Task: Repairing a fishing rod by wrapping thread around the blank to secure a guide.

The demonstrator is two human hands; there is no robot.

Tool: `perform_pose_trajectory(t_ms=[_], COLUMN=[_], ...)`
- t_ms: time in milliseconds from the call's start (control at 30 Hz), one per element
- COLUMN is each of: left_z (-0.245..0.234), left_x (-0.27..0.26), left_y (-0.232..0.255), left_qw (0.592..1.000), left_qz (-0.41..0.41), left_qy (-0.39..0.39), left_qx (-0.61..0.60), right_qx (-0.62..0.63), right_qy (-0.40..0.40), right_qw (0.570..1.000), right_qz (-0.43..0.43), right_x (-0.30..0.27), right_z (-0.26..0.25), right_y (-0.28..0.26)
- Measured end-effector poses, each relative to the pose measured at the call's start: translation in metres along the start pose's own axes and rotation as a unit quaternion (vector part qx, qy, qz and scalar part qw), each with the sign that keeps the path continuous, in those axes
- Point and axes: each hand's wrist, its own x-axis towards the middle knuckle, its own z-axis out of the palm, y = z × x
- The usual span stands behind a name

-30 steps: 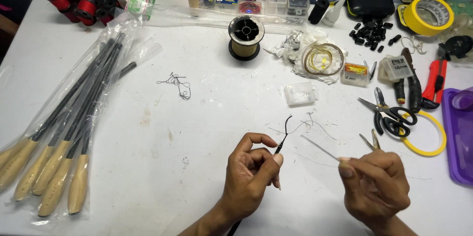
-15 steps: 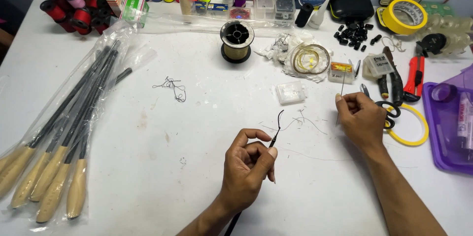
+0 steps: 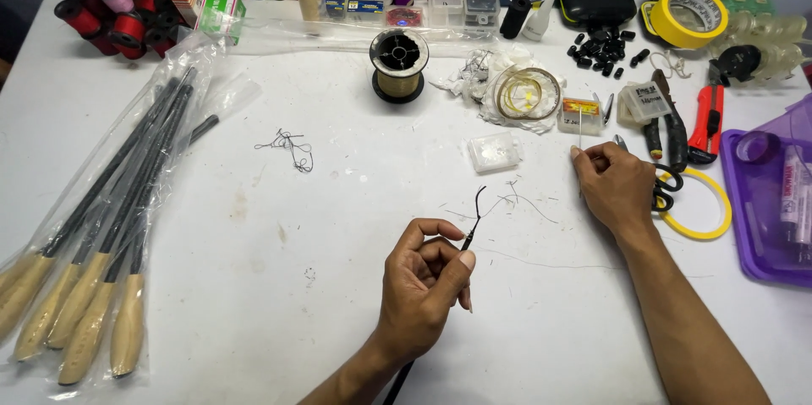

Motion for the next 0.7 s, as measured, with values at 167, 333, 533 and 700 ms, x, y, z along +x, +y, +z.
perform_pose_trajectory(t_ms=[167, 333, 533, 700], left_z=[-0.001, -0.002, -0.003, -0.002], left_x=[0.001, 0.001, 0.002, 0.002], left_y=[0.000, -0.001, -0.003, -0.004], left_qw=[1.000, 1.000, 1.000, 1.000], left_qz=[0.000, 0.002, 0.007, 0.001], left_qy=[0.004, 0.004, 0.007, 0.012], left_qx=[0.002, 0.000, 0.005, 0.007], right_qx=[0.053, 0.092, 0.074, -0.014], right_qy=[0.016, 0.034, -0.102, -0.262], right_qw=[0.998, 0.995, 0.985, 0.948], right_qz=[0.031, 0.037, 0.118, 0.180], right_x=[0.004, 0.002, -0.008, -0.013], right_z=[-0.026, -0.067, -0.105, -0.126], right_y=[-0.001, 0.021, -0.001, -0.059])
